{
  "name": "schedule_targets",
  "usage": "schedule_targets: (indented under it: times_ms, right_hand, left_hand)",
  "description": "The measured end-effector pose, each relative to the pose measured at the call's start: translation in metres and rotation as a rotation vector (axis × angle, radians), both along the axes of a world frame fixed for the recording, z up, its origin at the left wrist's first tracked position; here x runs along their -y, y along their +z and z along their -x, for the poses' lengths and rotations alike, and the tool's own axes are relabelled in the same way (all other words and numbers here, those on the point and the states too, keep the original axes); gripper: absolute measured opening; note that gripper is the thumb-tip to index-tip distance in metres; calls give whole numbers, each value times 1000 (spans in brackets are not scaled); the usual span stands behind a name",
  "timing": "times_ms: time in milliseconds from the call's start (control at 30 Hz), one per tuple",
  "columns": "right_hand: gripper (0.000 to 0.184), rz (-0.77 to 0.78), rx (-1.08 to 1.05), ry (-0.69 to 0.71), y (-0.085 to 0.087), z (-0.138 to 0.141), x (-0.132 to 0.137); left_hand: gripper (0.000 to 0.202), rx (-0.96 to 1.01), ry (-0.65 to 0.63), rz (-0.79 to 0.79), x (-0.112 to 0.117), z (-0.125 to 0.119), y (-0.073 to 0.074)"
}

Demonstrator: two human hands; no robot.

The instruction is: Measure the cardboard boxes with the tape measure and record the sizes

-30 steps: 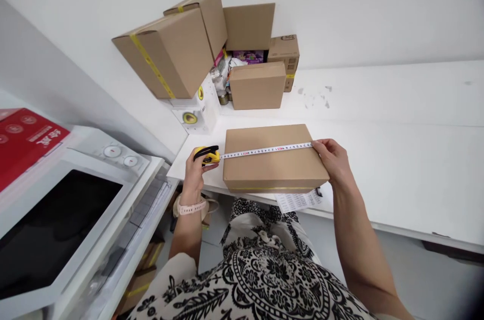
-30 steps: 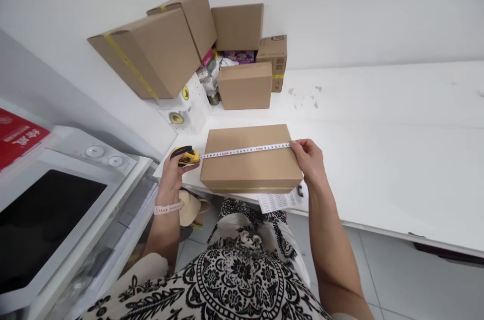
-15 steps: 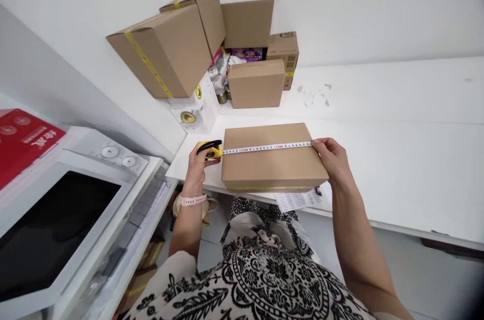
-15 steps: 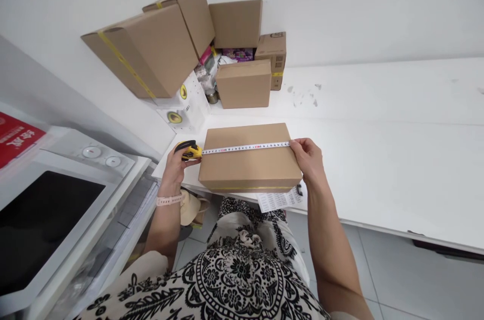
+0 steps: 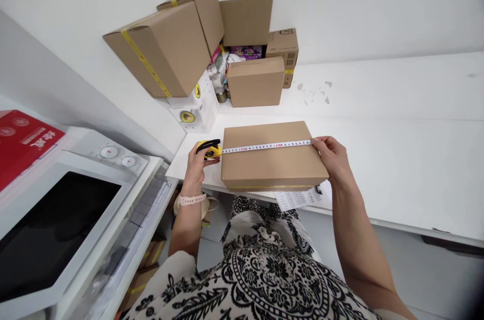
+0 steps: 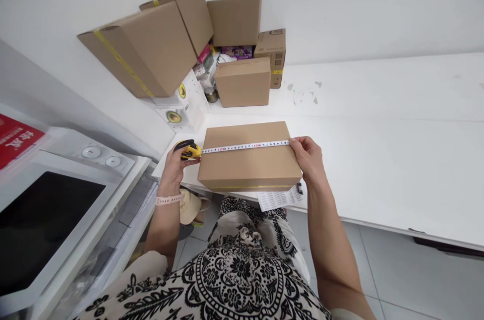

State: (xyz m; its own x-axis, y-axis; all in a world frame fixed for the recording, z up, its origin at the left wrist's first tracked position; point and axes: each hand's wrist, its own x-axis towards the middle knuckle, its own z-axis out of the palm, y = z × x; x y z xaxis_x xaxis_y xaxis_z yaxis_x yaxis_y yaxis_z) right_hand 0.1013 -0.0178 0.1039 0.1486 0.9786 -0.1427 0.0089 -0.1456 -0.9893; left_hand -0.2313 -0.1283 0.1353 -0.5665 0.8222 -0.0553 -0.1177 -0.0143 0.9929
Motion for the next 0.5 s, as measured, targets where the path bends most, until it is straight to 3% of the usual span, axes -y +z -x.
schedule_targets:
  times_ms: [333,500]
  right_hand:
    - [31,2,-16,-4,2,0,0]
    - [35,-72,40,52,-1,-4,-1]
  left_hand:
    - [40,-3,-18,31,0,0,3]
    - [38,-15,-44,17,3,0,7]
